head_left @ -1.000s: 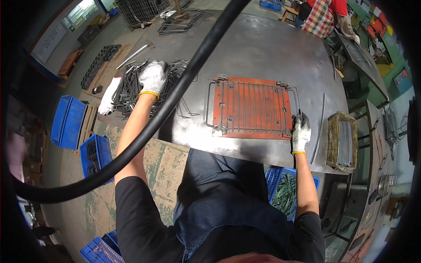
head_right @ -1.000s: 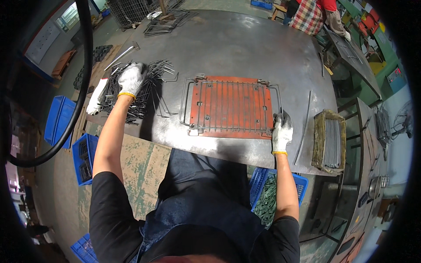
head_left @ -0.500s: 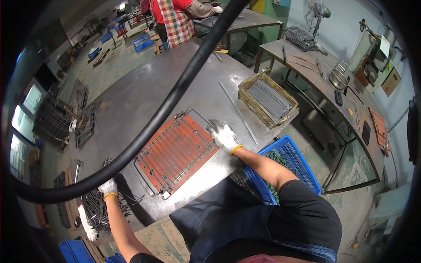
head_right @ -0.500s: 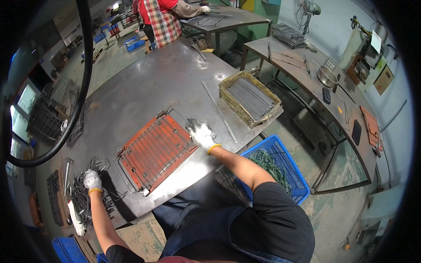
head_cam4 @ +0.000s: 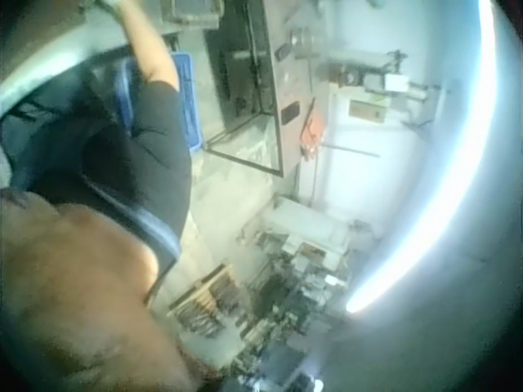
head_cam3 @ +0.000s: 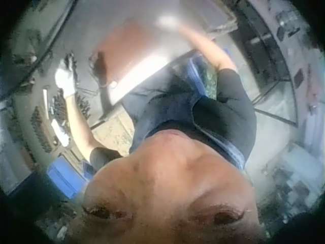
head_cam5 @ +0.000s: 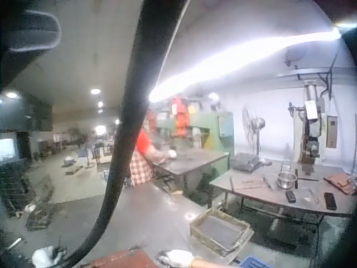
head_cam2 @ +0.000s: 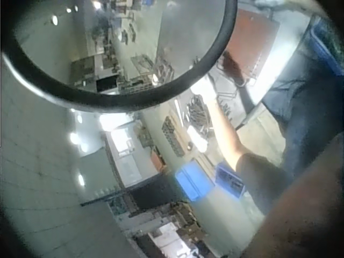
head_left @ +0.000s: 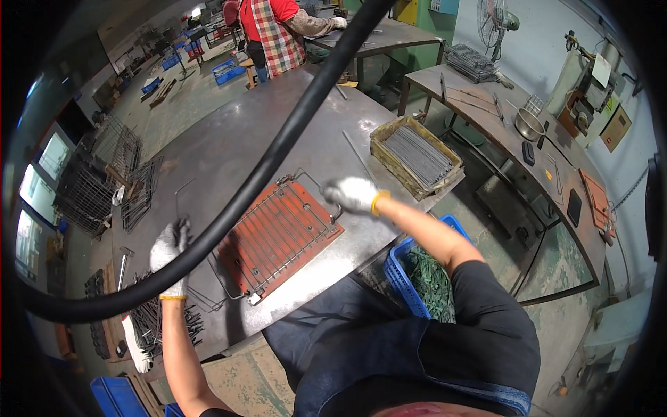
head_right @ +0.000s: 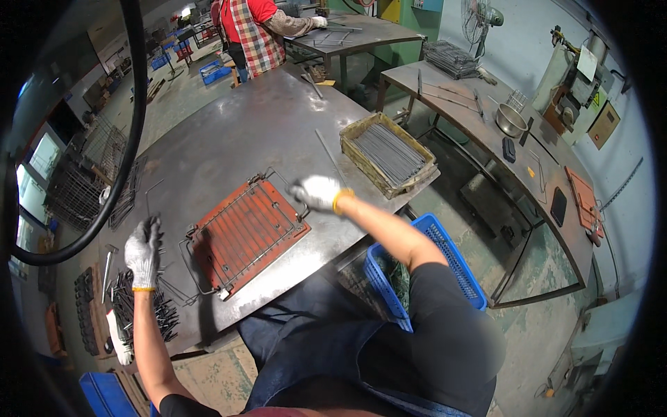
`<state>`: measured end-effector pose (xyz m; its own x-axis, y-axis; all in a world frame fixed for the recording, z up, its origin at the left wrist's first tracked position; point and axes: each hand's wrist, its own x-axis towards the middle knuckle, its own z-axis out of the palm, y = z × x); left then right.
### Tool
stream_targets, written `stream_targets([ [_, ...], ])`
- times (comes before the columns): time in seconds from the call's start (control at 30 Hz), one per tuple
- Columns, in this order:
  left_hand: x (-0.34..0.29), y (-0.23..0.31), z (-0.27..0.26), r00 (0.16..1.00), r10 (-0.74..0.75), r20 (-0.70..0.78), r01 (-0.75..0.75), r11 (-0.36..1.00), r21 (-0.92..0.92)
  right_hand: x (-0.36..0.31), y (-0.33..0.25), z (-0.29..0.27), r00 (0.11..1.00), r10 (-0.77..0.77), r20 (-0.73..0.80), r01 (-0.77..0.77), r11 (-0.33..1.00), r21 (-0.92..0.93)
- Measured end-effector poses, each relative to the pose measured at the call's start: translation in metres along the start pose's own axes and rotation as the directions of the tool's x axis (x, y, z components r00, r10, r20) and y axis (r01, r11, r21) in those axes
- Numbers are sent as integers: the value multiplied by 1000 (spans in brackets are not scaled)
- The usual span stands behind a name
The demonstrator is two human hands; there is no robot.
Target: Placing individual metal rods into a rectangular metal frame on a workbench.
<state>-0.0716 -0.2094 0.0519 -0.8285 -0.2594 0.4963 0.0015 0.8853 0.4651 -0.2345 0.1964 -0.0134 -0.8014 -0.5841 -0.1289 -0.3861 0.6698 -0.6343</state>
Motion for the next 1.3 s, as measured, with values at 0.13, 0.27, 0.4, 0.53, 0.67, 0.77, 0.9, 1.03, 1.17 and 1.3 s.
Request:
stream_targets([
  [0.13, -10, 118, 8, 901, -292, 319, 422, 757, -498, 40, -36, -127, 856, -182, -485, 18, 946, -324],
  [0.27, -31, 139, 27, 836, -299, 461, 549, 499, -671, 22, -124, -190, 619, -349, -704, 363, 922, -138],
  [0.4, -42, 146, 44, 857, -220, 466, 506, 526, -683, 3, -140, -179, 561, -423, -712, 371, 897, -240],
  [0.53, -41, 122, 55, 804, -296, 515, 594, 401, -697, -17, -129, -143, 755, -312, -577, 285, 948, -139],
  [0.67, -35, 139, 60, 726, -379, 574, 651, 110, -751, -62, -89, -35, 978, -160, -135, 173, 981, 89],
  [0.77, -41, 120, 90, 767, -282, 577, 534, -218, -817, -86, -52, 59, 960, -154, 234, 50, 917, 396],
  [0.9, -48, 149, 108, 651, -311, 693, 490, -525, -696, -104, -57, 108, 872, -225, 436, -252, 557, 792],
  [1.03, -63, 133, 166, 733, -236, 638, 418, -583, -696, -96, -54, 123, 989, 133, -58, 38, 154, 987],
  [1.17, -57, 146, 176, 649, -403, 645, 557, -326, -764, -97, -60, 99, 994, 106, 36, -73, 365, 928],
  [1.3, -48, 148, 192, 638, -399, 658, 651, -176, -738, -84, -61, 83, 983, 124, 135, -184, 634, 752],
])
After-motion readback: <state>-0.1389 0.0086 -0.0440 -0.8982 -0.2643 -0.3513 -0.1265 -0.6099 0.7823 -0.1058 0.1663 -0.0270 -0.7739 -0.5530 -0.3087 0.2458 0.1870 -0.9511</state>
